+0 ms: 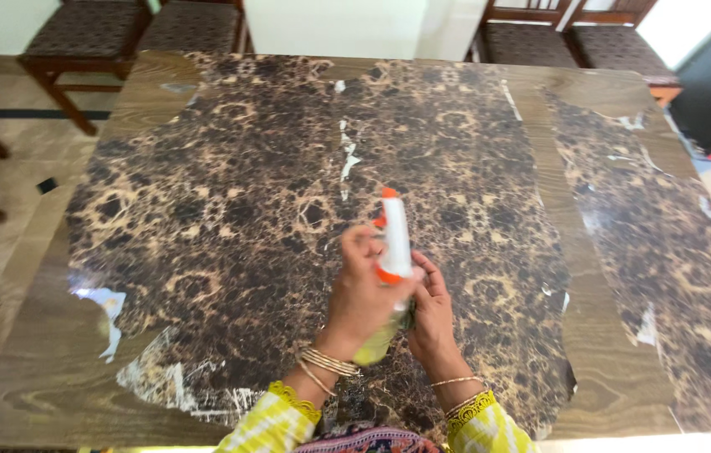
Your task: The person wipes down a brown marble-patterned dining table using a green cloth after applying liquid from a spray bottle.
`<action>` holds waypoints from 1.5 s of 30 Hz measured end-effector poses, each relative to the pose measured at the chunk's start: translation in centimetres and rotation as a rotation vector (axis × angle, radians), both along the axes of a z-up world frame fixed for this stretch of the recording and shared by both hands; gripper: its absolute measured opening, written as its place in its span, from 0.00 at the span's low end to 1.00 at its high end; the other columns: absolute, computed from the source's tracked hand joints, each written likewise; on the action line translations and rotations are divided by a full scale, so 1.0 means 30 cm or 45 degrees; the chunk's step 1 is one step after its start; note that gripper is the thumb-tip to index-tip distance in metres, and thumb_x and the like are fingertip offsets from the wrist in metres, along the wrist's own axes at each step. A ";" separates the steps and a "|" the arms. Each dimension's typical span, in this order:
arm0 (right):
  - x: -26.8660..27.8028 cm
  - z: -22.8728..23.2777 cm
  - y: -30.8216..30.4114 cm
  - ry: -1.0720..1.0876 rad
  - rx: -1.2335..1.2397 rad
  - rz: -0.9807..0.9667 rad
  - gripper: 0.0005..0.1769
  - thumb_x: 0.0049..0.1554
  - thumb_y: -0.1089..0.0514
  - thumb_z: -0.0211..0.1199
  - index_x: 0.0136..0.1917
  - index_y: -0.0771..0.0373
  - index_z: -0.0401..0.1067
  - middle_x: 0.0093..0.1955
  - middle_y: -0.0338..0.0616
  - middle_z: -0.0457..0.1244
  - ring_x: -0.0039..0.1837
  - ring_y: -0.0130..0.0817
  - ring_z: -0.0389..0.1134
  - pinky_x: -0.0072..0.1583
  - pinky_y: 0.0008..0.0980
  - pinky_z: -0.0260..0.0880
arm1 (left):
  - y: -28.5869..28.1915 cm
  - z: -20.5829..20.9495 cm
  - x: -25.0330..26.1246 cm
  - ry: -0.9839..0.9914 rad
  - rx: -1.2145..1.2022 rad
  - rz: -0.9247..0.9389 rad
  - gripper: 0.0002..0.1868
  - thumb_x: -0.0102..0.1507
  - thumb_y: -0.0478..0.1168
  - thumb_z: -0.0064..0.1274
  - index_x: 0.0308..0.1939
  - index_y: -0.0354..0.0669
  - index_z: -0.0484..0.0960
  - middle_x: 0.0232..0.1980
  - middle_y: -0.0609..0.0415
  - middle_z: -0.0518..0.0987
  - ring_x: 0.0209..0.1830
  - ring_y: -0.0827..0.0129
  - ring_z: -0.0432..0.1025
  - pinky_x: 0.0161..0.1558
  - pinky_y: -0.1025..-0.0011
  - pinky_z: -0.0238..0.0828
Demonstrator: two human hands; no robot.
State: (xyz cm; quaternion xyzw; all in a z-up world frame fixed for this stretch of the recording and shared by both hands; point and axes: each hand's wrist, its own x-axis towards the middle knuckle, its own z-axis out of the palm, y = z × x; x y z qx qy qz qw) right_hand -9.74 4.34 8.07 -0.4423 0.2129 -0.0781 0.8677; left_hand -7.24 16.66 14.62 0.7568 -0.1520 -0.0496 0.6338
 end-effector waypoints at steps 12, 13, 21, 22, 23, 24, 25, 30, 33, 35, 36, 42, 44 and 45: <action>0.266 0.044 -0.203 -0.147 0.275 0.187 0.32 0.57 0.69 0.38 0.75 0.63 0.58 0.61 0.54 0.64 0.53 0.38 0.72 0.54 0.35 0.79 | 0.156 0.055 0.204 0.626 0.117 -0.644 0.34 0.53 0.36 0.62 0.63 0.41 0.68 0.40 0.54 0.82 0.35 0.72 0.78 0.50 0.66 0.74; 0.300 0.033 -0.218 -0.194 0.276 0.193 0.32 0.58 0.68 0.38 0.75 0.64 0.57 0.61 0.54 0.64 0.54 0.37 0.72 0.55 0.35 0.79 | 0.146 0.046 0.208 0.583 0.178 -0.684 0.33 0.53 0.35 0.64 0.62 0.41 0.69 0.42 0.57 0.81 0.37 0.75 0.77 0.50 0.65 0.73; 0.427 0.032 -0.196 -0.185 0.286 0.318 0.31 0.58 0.69 0.37 0.73 0.63 0.60 0.61 0.50 0.64 0.53 0.34 0.72 0.56 0.34 0.77 | 0.135 0.044 0.255 0.314 0.851 -0.433 0.26 0.51 0.46 0.62 0.50 0.41 0.75 0.40 0.49 0.83 0.33 0.65 0.77 0.38 0.66 0.72; 0.434 0.036 -0.190 -0.159 0.282 0.311 0.30 0.57 0.69 0.37 0.72 0.62 0.60 0.61 0.50 0.64 0.53 0.34 0.73 0.57 0.35 0.78 | 0.131 0.040 0.262 0.261 0.920 -0.411 0.27 0.50 0.47 0.62 0.51 0.43 0.75 0.40 0.50 0.82 0.35 0.66 0.76 0.39 0.68 0.71; 0.439 0.037 -0.189 -0.162 0.265 0.336 0.29 0.59 0.68 0.37 0.72 0.63 0.60 0.61 0.50 0.64 0.53 0.33 0.72 0.56 0.35 0.77 | 0.128 0.038 0.266 0.285 0.913 -0.408 0.26 0.50 0.47 0.62 0.50 0.43 0.76 0.40 0.50 0.83 0.36 0.65 0.77 0.39 0.67 0.72; 0.445 0.033 -0.189 -0.165 0.249 0.362 0.29 0.60 0.68 0.38 0.73 0.63 0.61 0.60 0.50 0.64 0.53 0.33 0.72 0.56 0.35 0.77 | 0.129 0.038 0.270 0.308 0.906 -0.404 0.25 0.51 0.47 0.61 0.49 0.43 0.76 0.40 0.50 0.83 0.36 0.65 0.77 0.40 0.67 0.72; 0.461 0.028 -0.193 -0.172 0.230 0.390 0.28 0.61 0.67 0.38 0.73 0.63 0.61 0.60 0.51 0.64 0.52 0.33 0.72 0.56 0.35 0.77 | 0.128 0.041 0.281 0.328 0.897 -0.397 0.24 0.51 0.47 0.61 0.48 0.42 0.77 0.40 0.50 0.84 0.36 0.65 0.78 0.41 0.66 0.73; 0.612 -0.099 -0.237 -0.154 0.020 0.403 0.27 0.58 0.71 0.46 0.69 0.62 0.66 0.57 0.47 0.64 0.51 0.31 0.71 0.53 0.33 0.78 | 0.154 0.075 0.317 0.514 0.860 -0.373 0.37 0.49 0.46 0.59 0.63 0.48 0.68 0.47 0.49 0.83 0.43 0.61 0.79 0.47 0.64 0.77; 0.686 -0.219 -0.263 -0.022 -0.845 0.264 0.22 0.56 0.70 0.56 0.63 0.60 0.73 0.56 0.43 0.66 0.48 0.33 0.71 0.48 0.31 0.74 | 0.204 0.097 0.319 0.418 0.868 -0.239 0.44 0.48 0.46 0.59 0.70 0.52 0.64 0.53 0.52 0.81 0.49 0.64 0.77 0.52 0.65 0.73; 0.705 -0.284 -0.237 -0.047 -1.426 0.172 0.20 0.53 0.70 0.61 0.58 0.60 0.76 0.53 0.46 0.67 0.45 0.37 0.70 0.46 0.33 0.72 | 0.232 0.119 0.321 0.393 0.894 -0.164 0.45 0.49 0.45 0.58 0.71 0.53 0.63 0.56 0.52 0.80 0.51 0.64 0.76 0.54 0.64 0.72; 0.691 -0.311 -0.201 -0.146 -1.635 0.153 0.20 0.51 0.70 0.63 0.57 0.61 0.78 0.49 0.50 0.67 0.44 0.39 0.69 0.46 0.35 0.72 | 0.245 0.130 0.320 0.406 0.912 -0.143 0.45 0.49 0.45 0.58 0.71 0.53 0.63 0.56 0.52 0.80 0.52 0.64 0.76 0.55 0.64 0.72; 0.518 -0.282 0.123 -0.353 -2.064 0.659 0.15 0.55 0.70 0.55 0.54 0.64 0.75 0.53 0.50 0.67 0.51 0.42 0.68 0.55 0.37 0.75 | 0.282 0.172 0.336 0.505 1.017 -0.167 0.46 0.50 0.44 0.57 0.73 0.62 0.59 0.53 0.52 0.80 0.48 0.61 0.78 0.52 0.63 0.75; 0.399 -0.245 0.144 -0.797 -2.154 0.579 0.18 0.48 0.70 0.58 0.52 0.66 0.76 0.56 0.52 0.67 0.57 0.46 0.66 0.58 0.41 0.71 | 0.310 0.184 0.339 0.601 1.064 -0.172 0.49 0.50 0.44 0.56 0.75 0.68 0.56 0.48 0.53 0.83 0.45 0.61 0.80 0.50 0.63 0.79; 0.355 -0.225 0.124 -0.927 -2.197 0.619 0.21 0.46 0.68 0.58 0.55 0.66 0.76 0.56 0.52 0.67 0.58 0.47 0.66 0.57 0.41 0.71 | 0.333 0.192 0.348 0.591 1.073 -0.154 0.50 0.51 0.44 0.56 0.76 0.70 0.53 0.47 0.54 0.84 0.44 0.62 0.81 0.50 0.63 0.79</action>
